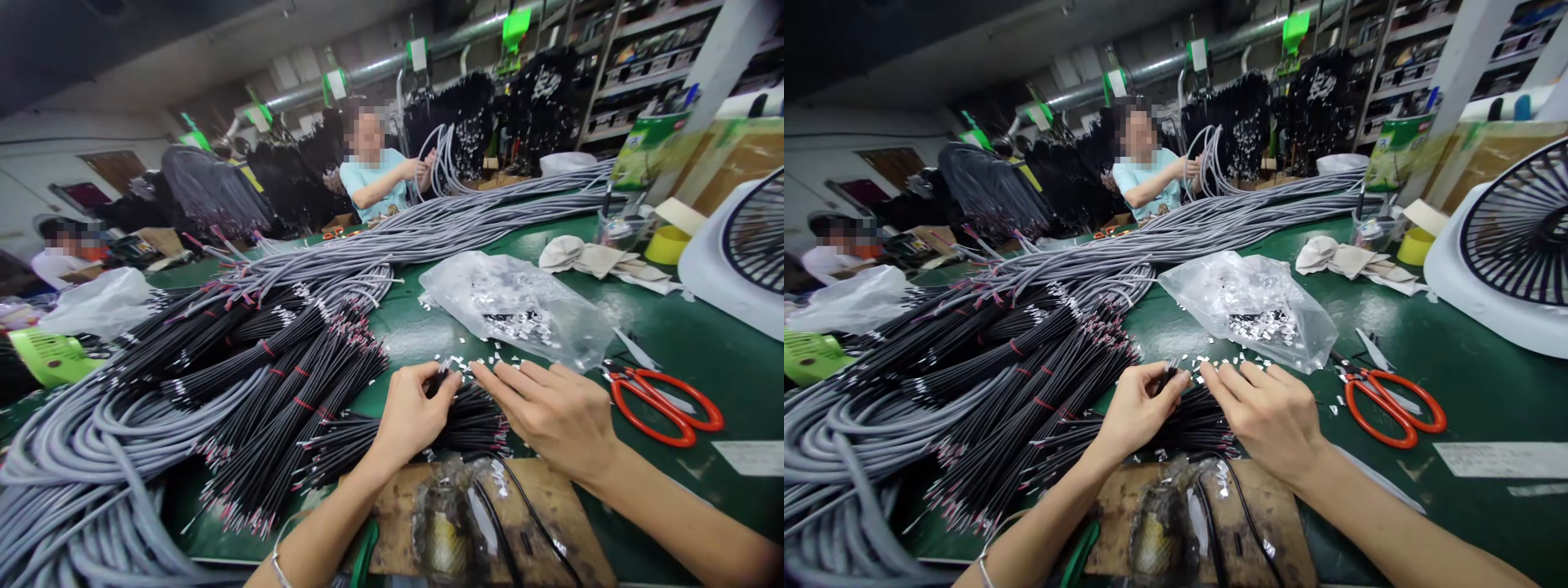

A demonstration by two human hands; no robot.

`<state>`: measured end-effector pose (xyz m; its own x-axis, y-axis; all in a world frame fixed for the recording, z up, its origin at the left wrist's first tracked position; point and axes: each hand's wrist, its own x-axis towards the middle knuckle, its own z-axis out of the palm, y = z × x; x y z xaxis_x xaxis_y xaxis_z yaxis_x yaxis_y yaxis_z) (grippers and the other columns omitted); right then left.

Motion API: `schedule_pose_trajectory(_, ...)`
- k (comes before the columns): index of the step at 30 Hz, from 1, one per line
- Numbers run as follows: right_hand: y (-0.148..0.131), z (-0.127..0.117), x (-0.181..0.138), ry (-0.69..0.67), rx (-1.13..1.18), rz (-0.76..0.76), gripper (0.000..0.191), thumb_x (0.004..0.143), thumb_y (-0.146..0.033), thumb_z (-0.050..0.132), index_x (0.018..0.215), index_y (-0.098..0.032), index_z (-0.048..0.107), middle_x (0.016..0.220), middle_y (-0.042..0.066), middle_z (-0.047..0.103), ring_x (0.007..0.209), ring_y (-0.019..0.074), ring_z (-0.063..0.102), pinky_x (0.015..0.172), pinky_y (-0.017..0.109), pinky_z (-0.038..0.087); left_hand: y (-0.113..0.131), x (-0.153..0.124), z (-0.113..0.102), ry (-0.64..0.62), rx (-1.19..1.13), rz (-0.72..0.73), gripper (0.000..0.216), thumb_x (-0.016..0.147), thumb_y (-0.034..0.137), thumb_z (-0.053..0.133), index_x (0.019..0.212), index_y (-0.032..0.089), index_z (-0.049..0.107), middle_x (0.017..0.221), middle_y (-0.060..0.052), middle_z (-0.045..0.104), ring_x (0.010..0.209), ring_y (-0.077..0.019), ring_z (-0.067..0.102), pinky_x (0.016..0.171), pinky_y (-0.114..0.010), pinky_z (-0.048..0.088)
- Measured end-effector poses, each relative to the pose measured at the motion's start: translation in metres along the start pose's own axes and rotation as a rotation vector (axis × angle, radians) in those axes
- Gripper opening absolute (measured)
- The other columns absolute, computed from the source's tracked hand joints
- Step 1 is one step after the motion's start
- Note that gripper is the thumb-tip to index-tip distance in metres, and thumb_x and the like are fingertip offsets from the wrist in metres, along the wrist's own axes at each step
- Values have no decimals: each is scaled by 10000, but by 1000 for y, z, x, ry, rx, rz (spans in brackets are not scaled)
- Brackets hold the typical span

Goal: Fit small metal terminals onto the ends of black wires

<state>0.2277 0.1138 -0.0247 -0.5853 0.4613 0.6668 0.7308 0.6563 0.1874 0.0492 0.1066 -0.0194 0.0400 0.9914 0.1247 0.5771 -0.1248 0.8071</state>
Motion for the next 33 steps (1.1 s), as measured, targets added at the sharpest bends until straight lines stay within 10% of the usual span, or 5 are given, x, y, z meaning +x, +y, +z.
schedule_pose_trajectory(7, 6, 5, 4, -42, 421, 366, 248, 844, -290, 516, 1073, -250, 602, 871, 7, 650, 698, 132, 594, 585, 237, 385, 3, 1, -2, -51, 10, -4, 349, 785, 404, 481, 555, 141, 475, 524, 38, 331, 515, -87, 306, 464, -214, 218)
schedule_pose_trajectory(13, 4, 4, 5, -110, 449, 193, 264, 710, -59, 456, 845, -182, 646, 800, 27, 608, 635, 128, 562, 543, 227, 367, 2, 1, -3, -157, -29, 25, 310, 783, 367, 483, 597, 126, 545, 495, 45, 335, 491, -84, 293, 449, -216, 198)
schedule_pose_trajectory(25, 7, 11, 12, -393, 966, 573, 218, 769, -281, 486, 601, -155, 541, 557, -22, 471, 534, 109, 422, 495, 225, 350, 5, -2, -1, -189, -110, 133, 56, 653, 181, 662, 638, 130, 645, 646, -15, 628, 632, -141, 531, 613, -230, 389)
schedule_pose_trajectory(33, 13, 0, 21, -257, 900, 597, 296, 786, -327, 473, 529, -183, 502, 476, -23, 449, 448, 102, 411, 418, 222, 331, 6, 4, -9, -154, -263, 46, 129, 648, 231, 688, 699, 113, 672, 671, -32, 647, 654, -143, 541, 640, -238, 403)
